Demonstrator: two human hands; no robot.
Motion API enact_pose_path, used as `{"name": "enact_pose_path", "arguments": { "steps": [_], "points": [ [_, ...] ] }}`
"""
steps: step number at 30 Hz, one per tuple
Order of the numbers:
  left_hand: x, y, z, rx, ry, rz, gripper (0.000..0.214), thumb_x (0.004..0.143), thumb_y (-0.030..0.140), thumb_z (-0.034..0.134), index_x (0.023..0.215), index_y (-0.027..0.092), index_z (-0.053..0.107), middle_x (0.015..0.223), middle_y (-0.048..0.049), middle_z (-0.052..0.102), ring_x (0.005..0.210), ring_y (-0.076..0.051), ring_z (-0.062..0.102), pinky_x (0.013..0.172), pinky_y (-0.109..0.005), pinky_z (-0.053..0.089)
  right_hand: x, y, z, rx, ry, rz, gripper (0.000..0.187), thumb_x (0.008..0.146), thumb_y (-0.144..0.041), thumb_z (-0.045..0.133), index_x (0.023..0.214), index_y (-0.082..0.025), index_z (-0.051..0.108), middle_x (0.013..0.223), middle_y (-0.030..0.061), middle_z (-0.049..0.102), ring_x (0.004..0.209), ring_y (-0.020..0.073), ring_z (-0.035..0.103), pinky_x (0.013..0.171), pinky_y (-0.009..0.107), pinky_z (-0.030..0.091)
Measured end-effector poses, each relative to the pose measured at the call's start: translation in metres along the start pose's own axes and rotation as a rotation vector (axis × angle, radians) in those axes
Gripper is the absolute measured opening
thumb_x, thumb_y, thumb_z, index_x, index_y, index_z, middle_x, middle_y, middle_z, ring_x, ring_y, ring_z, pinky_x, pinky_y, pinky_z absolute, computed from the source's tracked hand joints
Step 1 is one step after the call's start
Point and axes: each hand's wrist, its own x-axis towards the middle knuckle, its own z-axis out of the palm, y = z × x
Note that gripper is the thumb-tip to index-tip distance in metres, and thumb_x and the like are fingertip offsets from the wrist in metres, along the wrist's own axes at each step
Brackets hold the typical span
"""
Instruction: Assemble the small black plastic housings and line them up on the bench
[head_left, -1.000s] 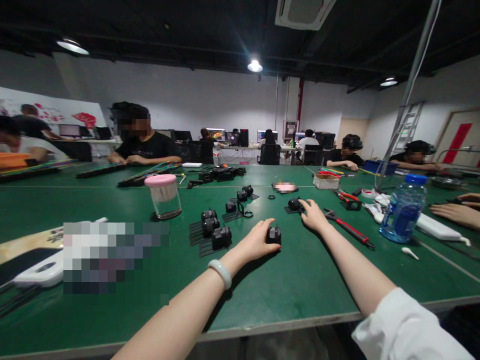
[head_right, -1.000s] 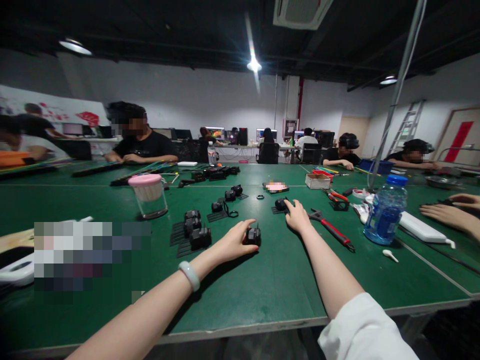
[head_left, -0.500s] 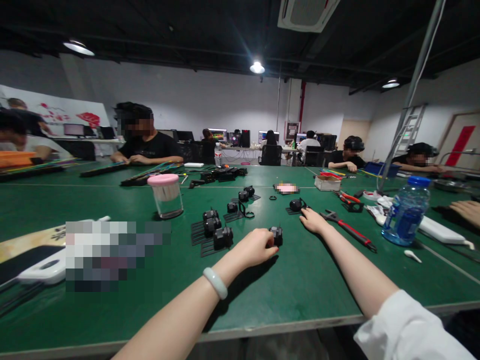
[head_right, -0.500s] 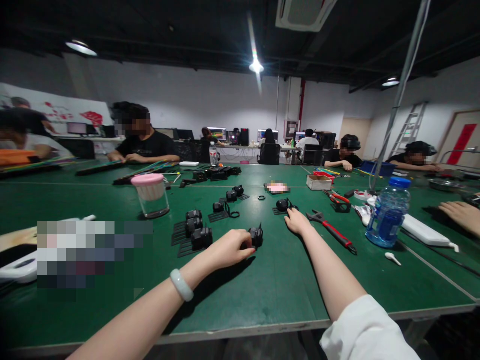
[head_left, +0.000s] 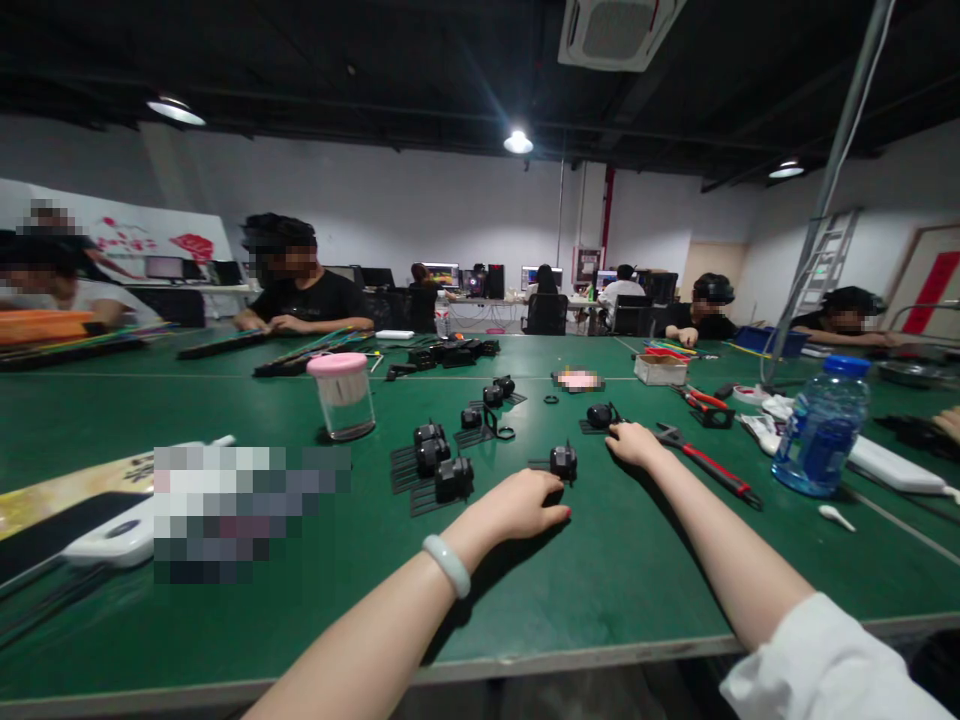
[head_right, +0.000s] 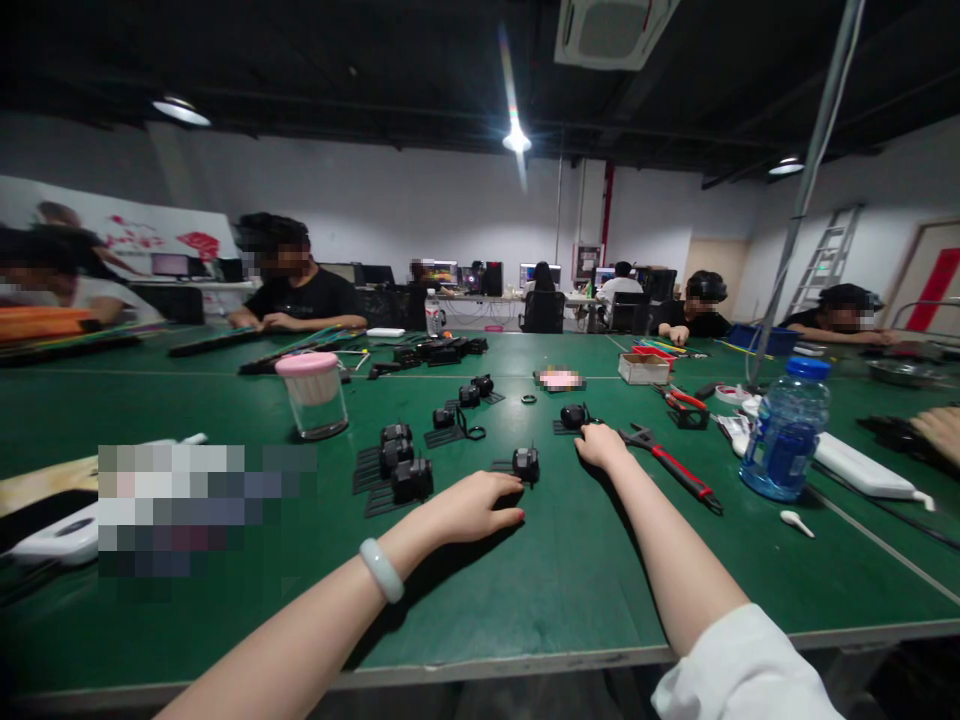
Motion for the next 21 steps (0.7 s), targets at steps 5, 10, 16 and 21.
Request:
{"name": "enact_pose_path", "arguments": {
  "steps": [5, 10, 16, 21],
  "points": [
    [0.003, -0.002, 0.002, 0.011, -0.01, -0.008, 0.039, 0.074, 0.043, 0.042, 0.104, 0.019, 0.049, 0.109, -0.0064, 0.053, 0.098, -0.02, 0.05, 0.081, -0.027, 0.037, -0.005, -0.005, -0.006, -0.031, -0.036, 0.025, 0.037, 0.074, -0.039, 0.04, 0.092, -0.012, 0.059, 0.096, 0.0148, 0.059, 0.092, 0.0252, 0.054, 0.076, 0.031, 0.039],
    [0.01, -0.01, 0.008, 0.041, -0.011, -0.025, 0.044, 0.076, 0.047, 0.036, 0.107, 0.017, 0.046, 0.115, -0.0086, 0.049, 0.103, -0.021, 0.046, 0.084, -0.029, 0.036, -0.014, -0.012, -0.015, -0.06, -0.068, 0.047, 0.038, 0.071, -0.04, 0.044, 0.091, -0.011, 0.059, 0.095, 0.0166, 0.059, 0.088, 0.0265, 0.055, 0.072, 0.032, 0.041],
    [0.021, -0.022, 0.019, 0.043, 0.038, -0.04, 0.051, 0.076, 0.051, 0.032, 0.109, 0.013, 0.044, 0.116, -0.0131, 0.046, 0.107, -0.024, 0.042, 0.086, -0.032, 0.034, -0.029, -0.023, -0.03, -0.071, -0.104, 0.05, 0.038, 0.071, -0.04, 0.046, 0.093, -0.012, 0.06, 0.096, 0.0162, 0.059, 0.086, 0.0253, 0.056, 0.071, 0.032, 0.042],
    [0.029, -0.031, 0.023, 0.025, 0.06, -0.055, 0.048, 0.077, 0.049, 0.032, 0.107, 0.013, 0.046, 0.116, -0.0131, 0.046, 0.108, -0.023, 0.041, 0.088, -0.032, 0.033, -0.044, -0.033, -0.04, -0.076, -0.128, 0.031, 0.036, 0.071, -0.036, 0.046, 0.091, -0.011, 0.061, 0.095, 0.0172, 0.059, 0.085, 0.0261, 0.057, 0.07, 0.031, 0.042]
  ]
}}
